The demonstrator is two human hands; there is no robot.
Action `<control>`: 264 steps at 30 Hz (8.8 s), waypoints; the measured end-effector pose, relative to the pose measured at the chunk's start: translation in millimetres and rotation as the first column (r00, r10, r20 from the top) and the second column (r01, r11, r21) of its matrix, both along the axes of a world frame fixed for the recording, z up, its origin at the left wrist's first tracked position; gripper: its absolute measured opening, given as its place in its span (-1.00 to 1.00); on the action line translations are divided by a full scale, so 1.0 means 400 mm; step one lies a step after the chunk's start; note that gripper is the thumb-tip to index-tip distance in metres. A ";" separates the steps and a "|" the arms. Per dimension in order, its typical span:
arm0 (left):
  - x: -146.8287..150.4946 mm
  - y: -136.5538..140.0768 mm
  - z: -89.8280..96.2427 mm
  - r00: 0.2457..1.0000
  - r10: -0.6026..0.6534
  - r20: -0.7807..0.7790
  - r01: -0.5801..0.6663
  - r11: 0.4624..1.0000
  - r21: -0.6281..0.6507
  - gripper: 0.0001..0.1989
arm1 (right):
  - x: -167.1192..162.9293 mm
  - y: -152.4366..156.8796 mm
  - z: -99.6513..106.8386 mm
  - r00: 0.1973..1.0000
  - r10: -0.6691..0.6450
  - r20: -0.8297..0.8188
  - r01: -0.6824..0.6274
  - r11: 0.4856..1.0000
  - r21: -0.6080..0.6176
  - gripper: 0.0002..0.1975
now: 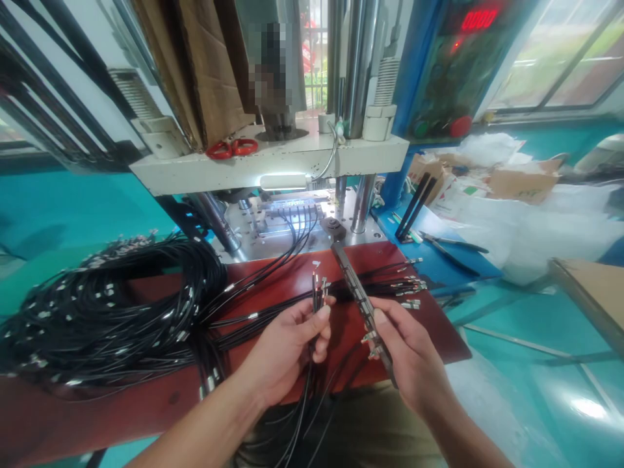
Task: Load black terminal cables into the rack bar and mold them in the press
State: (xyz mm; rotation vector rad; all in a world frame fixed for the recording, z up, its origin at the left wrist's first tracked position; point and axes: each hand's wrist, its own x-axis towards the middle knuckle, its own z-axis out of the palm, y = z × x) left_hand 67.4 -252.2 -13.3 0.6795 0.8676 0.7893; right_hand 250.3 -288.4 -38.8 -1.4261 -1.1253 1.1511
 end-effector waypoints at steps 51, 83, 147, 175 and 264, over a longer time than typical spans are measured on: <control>-0.011 0.023 -0.002 0.998 0.014 0.057 -0.012 0.999 -0.041 -0.76 | 0.005 -0.002 0.008 0.999 0.009 -0.052 -0.009 1.000 0.001 -0.57; 0.060 0.006 0.004 0.951 -0.071 -0.302 0.069 0.997 -0.018 -0.73 | 0.003 0.000 0.004 0.994 0.060 0.087 -0.066 0.996 0.066 -0.63; 0.024 0.054 0.032 0.924 -0.138 -0.356 0.183 0.979 0.095 -0.79 | 0.002 0.002 0.021 0.986 0.113 0.120 -0.124 0.988 0.094 -0.64; 0.002 0.064 0.000 0.980 -0.110 -0.167 0.126 0.988 0.089 -0.74 | 0.012 -0.003 0.017 0.991 0.104 0.089 -0.111 0.991 0.073 -0.57; -0.014 0.070 0.033 0.893 -0.034 -0.449 0.188 0.935 0.301 -0.69 | 0.023 0.003 0.028 0.968 0.186 0.169 -0.203 0.975 0.089 -0.64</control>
